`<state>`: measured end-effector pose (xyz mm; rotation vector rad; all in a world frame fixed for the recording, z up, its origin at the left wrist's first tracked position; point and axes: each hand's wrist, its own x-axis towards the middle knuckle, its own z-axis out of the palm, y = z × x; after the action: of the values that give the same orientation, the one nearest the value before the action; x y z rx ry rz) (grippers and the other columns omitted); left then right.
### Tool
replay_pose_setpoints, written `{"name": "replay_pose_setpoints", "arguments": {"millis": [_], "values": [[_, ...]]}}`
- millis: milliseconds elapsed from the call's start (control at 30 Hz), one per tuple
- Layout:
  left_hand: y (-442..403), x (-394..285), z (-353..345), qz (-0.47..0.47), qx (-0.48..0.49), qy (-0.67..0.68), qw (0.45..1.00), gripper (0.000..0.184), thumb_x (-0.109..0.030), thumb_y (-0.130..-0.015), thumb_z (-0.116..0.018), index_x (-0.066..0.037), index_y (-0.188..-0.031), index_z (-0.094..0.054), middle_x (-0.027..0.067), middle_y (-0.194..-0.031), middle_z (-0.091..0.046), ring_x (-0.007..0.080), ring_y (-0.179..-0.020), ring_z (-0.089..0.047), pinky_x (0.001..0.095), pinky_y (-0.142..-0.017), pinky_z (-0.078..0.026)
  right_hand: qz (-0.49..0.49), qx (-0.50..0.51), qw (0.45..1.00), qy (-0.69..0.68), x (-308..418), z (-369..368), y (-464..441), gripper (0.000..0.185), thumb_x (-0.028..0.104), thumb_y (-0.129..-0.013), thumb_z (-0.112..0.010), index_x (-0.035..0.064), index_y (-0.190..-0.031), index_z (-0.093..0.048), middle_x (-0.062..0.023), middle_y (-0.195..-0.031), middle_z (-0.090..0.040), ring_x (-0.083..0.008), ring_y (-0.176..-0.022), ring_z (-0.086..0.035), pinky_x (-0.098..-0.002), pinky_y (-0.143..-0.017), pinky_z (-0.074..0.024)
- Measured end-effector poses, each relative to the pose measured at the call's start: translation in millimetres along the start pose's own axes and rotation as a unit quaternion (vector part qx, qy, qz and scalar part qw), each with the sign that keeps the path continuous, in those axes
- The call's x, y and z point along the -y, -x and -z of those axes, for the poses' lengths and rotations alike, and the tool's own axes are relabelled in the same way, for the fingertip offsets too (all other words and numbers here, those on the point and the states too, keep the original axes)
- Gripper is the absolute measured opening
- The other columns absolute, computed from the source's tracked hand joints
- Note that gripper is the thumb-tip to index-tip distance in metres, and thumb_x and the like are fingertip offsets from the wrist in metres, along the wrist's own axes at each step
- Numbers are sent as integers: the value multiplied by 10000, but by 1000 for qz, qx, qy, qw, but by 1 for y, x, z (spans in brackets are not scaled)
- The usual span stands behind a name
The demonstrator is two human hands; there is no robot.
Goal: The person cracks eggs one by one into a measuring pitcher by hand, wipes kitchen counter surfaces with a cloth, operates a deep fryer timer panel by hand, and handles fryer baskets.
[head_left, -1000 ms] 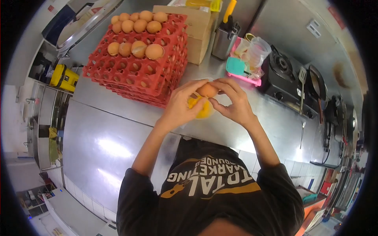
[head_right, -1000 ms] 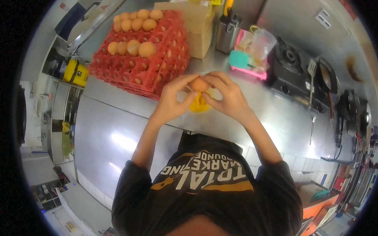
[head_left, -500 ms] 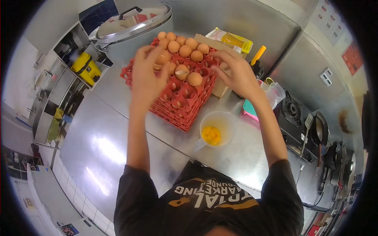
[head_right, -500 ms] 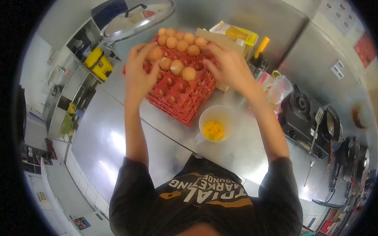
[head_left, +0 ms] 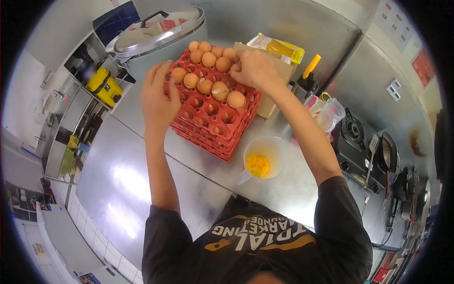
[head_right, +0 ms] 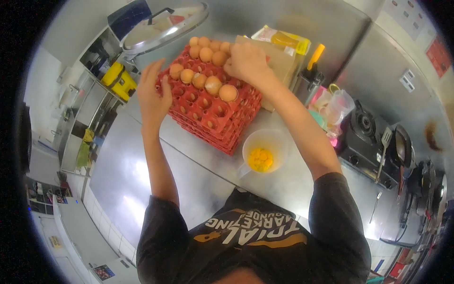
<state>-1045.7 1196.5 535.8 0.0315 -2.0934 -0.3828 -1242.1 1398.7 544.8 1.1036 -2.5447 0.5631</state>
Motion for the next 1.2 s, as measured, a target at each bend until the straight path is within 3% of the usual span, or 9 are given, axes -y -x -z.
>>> {"name": "replay_pose_setpoints", "arguments": {"millis": [67,133,167,233,433,600,1000,1100,1200], "values": [[12,-21,1,-26,-35,13,999,401,46,-935,-637,-30,-1324,-697,178,-1292,-701,381,-1163,-682,447,-1000,-553,-10,-5,1000,-14,-8,1,13,353,320,-904,-764,3,-1059,-773,-219,-859,-772,-341,-848,-784,-460,-781,-619],[40,-43,-3,-45,-65,31,996,357,47,-930,-643,-16,-1275,-714,170,-1249,-720,371,-1118,-700,443,-978,-561,25,-44,962,-267,-23,13,36,385,268,-991,-711,-1,-1264,-737,-162,-1024,-789,-237,-930,-782,-392,-845,-629],[60,-56,-6,-46,-51,86,994,310,33,-917,-662,-10,-1217,-726,163,-1213,-732,359,-1083,-712,439,-958,-569,9,-36,963,-266,-26,22,55,385,268,-991,-711,-1,-1264,-737,-162,-1024,-789,-237,-930,-782,-392,-845,-629],[100,-83,-15,-63,-1,167,984,243,10,-887,-695,-5,-1125,-739,153,-1147,-743,347,-1008,-724,434,-903,-581,-123,11,788,-603,-28,38,111,424,227,-1063,-669,0,-1421,-653,-111,-1216,-744,-188,-1026,-745,-344,-909,-620],[200,-129,-71,-34,268,281,921,267,-2,-851,-729,-16,-1117,-734,153,-1073,-734,358,-970,-705,466,-858,-543,-225,-14,782,-581,-40,2,278,411,98,-988,-795,-16,-1361,-666,-138,-1290,-722,-192,-1097,-737,-346,-950,-628],[226,-144,-80,-55,334,254,906,268,-99,-863,-757,-41,-1123,-728,118,-1050,-720,323,-995,-688,475,-938,-482,-148,-108,967,-180,-16,-1,344,486,66,-906,-852,-12,-1350,-669,-191,-1252,-713,-321,-1107,-743,-387,-924,-609],[234,-150,-78,-70,368,243,895,321,-117,-859,-777,-39,-1167,-732,121,-1073,-721,328,-1000,-672,457,-978,-455,-150,-118,968,-165,-9,-41,378,494,43,-889,-842,3,-1356,-686,-201,-1244,-693,-385,-1067,-724,-424,-892,-620],[225,-154,-81,-40,341,266,901,358,-103,-876,-779,-25,-1220,-720,152,-1123,-726,352,-1040,-682,461,-977,-492,-145,-133,965,-174,-9,-30,368,486,58,-917,-833,-20,-1371,-678,-204,-1201,-718,-329,-1044,-747,-387,-882,-619],[196,-161,-88,33,310,354,882,415,-77,-890,-786,-3,-1289,-701,170,-1183,-730,346,-1075,-704,439,-951,-545,-232,-82,896,-370,-23,-22,349,430,156,-1010,-777,-29,-1384,-674,-148,-1117,-752,-211,-925,-742,-322,-820,-603]]}}
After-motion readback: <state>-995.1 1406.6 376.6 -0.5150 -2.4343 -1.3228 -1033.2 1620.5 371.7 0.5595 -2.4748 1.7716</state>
